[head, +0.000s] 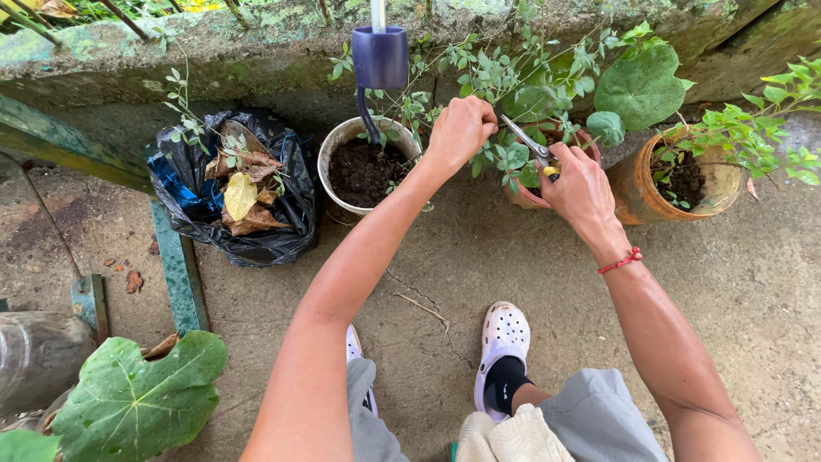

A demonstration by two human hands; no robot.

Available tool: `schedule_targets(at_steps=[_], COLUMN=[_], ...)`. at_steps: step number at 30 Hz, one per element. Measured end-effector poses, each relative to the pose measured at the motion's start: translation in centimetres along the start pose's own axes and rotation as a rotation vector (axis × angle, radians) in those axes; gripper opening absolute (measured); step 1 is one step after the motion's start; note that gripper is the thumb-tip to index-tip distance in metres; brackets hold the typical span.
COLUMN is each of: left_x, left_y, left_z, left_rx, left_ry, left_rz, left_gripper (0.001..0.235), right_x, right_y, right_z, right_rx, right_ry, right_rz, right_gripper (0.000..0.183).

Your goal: The person uses pruning shears to trim stems and leaves from potted plants. They cut the plant material and place the clippings into a nearby bucket. The person also uses their hands to clear debris from the soil surface of the pots.

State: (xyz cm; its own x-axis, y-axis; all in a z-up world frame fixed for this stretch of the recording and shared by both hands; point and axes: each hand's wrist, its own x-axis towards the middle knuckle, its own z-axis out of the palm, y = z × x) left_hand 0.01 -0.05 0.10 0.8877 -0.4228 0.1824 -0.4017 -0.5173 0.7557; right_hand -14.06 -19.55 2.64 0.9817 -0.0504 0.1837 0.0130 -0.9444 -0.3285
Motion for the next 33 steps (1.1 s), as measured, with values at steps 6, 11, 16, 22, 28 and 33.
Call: schedule_targets(at_steps=[6, 11, 16, 22, 28, 33], left_x=[0.3, 1.8, 3.4, 6.8, 8.3, 9.6], left_y=[-0.6, -2.4, -3.6, -4.0, -3.6, -2.3], left_z=[-0.8, -2.2, -3.0, -1.6, -1.4, -1.9], left_rx=[-0.037, -0.015, -0.168, -0.232, -0.201, -0.117], left_ry=[-0.012, 0.024, 0.221, 0.221, 0.156, 0.24], left_rz=[-0.002, 0.009, -0.045, -0.021, -0.063, 0.175], left_gripper=[0.012, 0.009, 0.009, 0.012, 0.008, 0.008], right_x=[0.9, 1.3, 1.7, 1.9, 2.5, 3.1], right_y=[-0.3, 0.4, -0.6, -0.1, 1.6, 2.9], right_z=[-0.6, -3.3, -6.0, -10.3, -8.8, -10.9], right_rx=[0.088, 0.246, 0.404, 0.662, 0.303, 0.032], right_ry=[-0.073, -0.344, -0.346, -0.452, -0.242, -0.481], right_rz=[0.039, 0.019, 0.148, 0.155, 0.025, 0.103], right_gripper=[0.03, 0.038, 0.036, 0.032, 0.036, 0.036])
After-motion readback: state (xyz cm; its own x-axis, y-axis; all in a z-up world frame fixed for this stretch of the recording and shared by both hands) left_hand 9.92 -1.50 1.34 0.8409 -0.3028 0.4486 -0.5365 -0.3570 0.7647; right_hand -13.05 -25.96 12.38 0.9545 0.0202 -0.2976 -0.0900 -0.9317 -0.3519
